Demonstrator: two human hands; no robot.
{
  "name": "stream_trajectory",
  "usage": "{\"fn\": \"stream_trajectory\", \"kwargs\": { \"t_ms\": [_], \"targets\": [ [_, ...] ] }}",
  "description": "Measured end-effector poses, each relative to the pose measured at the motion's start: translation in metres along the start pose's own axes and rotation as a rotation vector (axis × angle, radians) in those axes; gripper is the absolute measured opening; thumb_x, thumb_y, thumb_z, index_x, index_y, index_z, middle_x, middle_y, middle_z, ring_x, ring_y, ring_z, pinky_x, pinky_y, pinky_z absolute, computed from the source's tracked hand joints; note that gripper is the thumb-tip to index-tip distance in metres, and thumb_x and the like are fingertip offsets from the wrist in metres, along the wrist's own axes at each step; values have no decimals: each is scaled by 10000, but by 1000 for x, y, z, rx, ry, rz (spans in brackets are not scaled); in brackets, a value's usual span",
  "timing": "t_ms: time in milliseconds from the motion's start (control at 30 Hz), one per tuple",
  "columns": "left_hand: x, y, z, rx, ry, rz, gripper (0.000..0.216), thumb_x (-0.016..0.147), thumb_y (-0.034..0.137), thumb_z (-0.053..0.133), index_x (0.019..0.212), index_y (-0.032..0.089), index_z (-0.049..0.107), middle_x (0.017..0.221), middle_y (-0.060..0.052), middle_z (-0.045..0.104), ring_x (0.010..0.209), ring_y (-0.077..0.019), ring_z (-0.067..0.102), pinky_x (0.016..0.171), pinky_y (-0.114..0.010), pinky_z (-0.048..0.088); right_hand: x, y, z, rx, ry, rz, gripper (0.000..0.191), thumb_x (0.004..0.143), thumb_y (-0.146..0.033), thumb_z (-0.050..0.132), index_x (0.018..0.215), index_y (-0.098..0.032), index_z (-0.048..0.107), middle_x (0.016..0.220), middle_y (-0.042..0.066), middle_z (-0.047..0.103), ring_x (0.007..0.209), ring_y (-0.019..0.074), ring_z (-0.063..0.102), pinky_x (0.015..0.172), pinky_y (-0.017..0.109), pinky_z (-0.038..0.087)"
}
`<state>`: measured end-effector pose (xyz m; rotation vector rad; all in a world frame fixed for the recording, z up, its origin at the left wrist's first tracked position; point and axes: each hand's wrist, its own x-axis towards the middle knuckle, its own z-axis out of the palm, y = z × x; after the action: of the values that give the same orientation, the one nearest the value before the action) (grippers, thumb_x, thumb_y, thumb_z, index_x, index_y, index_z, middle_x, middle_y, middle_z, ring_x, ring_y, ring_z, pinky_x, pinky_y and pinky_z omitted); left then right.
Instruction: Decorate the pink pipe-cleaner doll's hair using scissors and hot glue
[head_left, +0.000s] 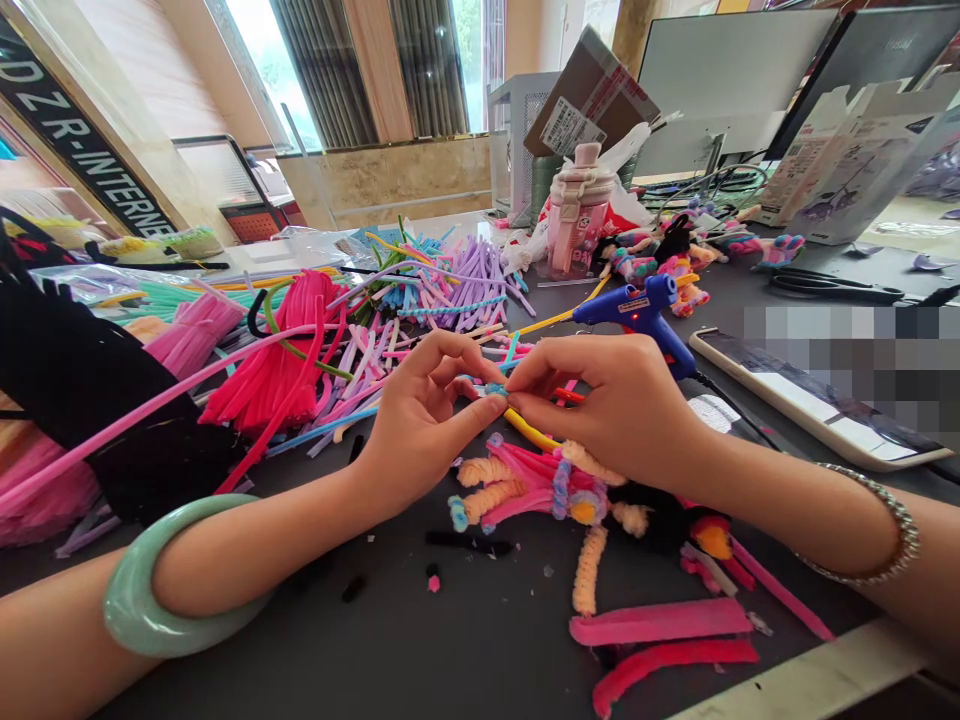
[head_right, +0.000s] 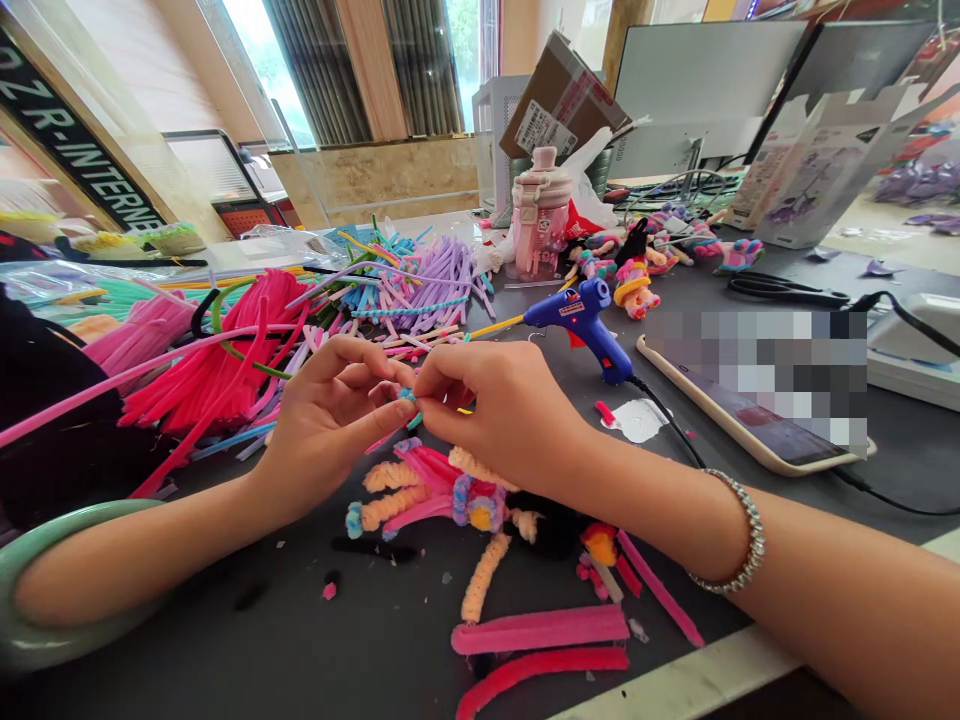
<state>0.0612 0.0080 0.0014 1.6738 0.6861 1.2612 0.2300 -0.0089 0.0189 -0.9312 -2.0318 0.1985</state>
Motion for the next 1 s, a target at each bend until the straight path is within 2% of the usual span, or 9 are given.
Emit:
{"fn": "stream_trajectory", "kwargs": {
  "t_ms": [333,600,1000],
  "targets": [
    [0,0,1,8,0,-8,232,690,174,710,789,204,502,794,12,579,700,-108,546,653,-241,430,0,1,1,-62,15,-33,94,741,-107,599,686,-164,650,607,-26,651,547,85,579,556,193,429],
    [0,-2,-1,5,-15,23,221,698,162,698,796,200,504,793,21,569,686,-92,540,637,-219,425,-1,3,2,-85,24,-123,102,767,-111,586,717,-156,662,635,-17,660,576,80,582,572,180,425],
    [0,-1,1,-97,-12,-95,260,671,184,715,796,203,488,759,25,587,698,-102,550,661,-231,437,1,5,-1,-91,-30,-182,127,779,-93,547,725,-136,654,648,0,649,572,79,558,567,184,414]
  ]
}}
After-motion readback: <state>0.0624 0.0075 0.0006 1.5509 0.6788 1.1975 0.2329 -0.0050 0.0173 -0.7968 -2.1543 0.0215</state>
